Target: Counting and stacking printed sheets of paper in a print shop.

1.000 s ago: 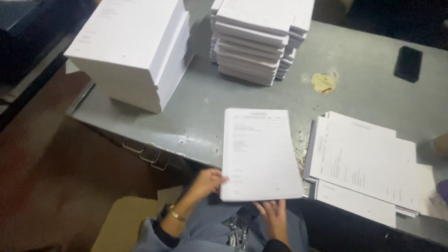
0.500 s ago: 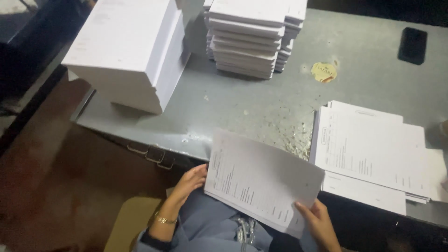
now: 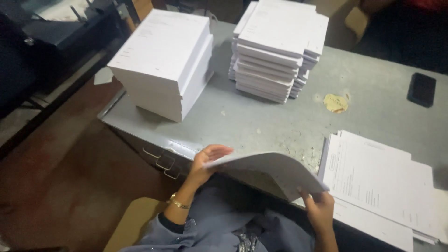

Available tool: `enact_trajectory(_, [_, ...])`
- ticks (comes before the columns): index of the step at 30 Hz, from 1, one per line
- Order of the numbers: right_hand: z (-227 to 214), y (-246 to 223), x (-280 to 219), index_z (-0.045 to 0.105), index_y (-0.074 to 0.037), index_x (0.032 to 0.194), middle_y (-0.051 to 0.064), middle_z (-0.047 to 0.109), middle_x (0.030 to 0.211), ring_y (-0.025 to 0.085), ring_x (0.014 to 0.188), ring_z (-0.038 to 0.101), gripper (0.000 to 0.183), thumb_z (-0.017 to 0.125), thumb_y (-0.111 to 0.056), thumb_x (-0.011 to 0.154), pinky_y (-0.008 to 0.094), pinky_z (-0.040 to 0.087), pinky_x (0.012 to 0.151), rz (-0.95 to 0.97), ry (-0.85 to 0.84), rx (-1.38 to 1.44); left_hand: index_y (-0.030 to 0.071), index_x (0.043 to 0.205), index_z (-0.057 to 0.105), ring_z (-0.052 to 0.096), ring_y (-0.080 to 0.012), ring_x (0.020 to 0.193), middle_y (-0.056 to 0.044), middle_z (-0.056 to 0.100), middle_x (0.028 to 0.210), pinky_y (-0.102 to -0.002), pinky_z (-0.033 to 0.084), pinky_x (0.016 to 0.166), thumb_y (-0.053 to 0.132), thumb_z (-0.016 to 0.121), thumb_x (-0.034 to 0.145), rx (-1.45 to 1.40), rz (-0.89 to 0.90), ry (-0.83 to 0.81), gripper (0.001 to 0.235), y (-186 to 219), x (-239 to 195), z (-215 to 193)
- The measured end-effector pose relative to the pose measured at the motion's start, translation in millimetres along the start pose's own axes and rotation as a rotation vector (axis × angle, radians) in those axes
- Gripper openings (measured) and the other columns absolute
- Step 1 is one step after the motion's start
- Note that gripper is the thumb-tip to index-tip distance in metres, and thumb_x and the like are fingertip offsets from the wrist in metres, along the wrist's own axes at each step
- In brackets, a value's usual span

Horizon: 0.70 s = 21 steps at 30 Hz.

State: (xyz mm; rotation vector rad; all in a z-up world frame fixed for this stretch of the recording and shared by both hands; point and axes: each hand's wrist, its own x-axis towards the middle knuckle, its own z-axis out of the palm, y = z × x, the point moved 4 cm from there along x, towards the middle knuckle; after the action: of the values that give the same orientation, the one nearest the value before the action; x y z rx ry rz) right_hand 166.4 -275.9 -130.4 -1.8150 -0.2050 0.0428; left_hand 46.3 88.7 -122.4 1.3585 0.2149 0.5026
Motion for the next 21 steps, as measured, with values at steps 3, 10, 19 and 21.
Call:
enact_trajectory(3, [12, 10, 12, 0.076, 0.005, 0.109, 0.016, 0.078, 0.102, 0.022, 0.097, 0.072, 0.041, 0.084, -0.019, 0.077, 0.035, 0.056, 0.086, 0.014, 0.007, -0.113, 0.006, 0.130, 0.055, 0.066, -0.0216, 0.120, -0.012, 0.070, 0.124, -0.032, 0.052, 0.105, 0.048, 0.092, 0.059, 0.167, -0.252, 0.030, 0.090, -7, 8, 5])
enact_trajectory(10, [30, -16, 3, 0.069, 0.002, 0.122, 0.018, 0.075, 0.112, 0.032, 0.103, 0.071, 0.053, 0.079, -0.028, 0.080, 0.040, 0.056, 0.088, 0.113, 0.105, -0.022, 0.006, 0.106, 0.076, 0.075, -0.0204, 0.101, -0.008, 0.080, 0.103, -0.031, 0.059, 0.093, 0.021, 0.094, 0.065, 0.164, -0.149, 0.214, 0.048, -31, 24, 8])
enact_trajectory(19, [7, 66, 8, 0.069, 0.007, 0.115, 0.020, 0.076, 0.100, 0.027, 0.093, 0.070, 0.055, 0.086, -0.020, 0.069, 0.038, 0.057, 0.079, 0.099, -0.030, 0.121, 0.007, 0.103, 0.072, 0.072, -0.0181, 0.094, -0.007, 0.080, 0.095, -0.031, 0.059, 0.082, 0.010, 0.097, 0.055, 0.141, -0.252, 0.170, 0.055, -29, 6, 5])
enact_trajectory(21, [14, 50, 8, 0.071, 0.004, 0.115, 0.017, 0.076, 0.102, 0.025, 0.093, 0.070, 0.054, 0.087, -0.020, 0.070, 0.037, 0.057, 0.079, 0.150, 0.061, 0.054, 0.007, 0.098, 0.073, 0.073, -0.0182, 0.092, -0.007, 0.080, 0.094, -0.031, 0.060, 0.081, 0.007, 0.098, 0.054, 0.122, -0.240, 0.155, 0.050, -34, 15, 4])
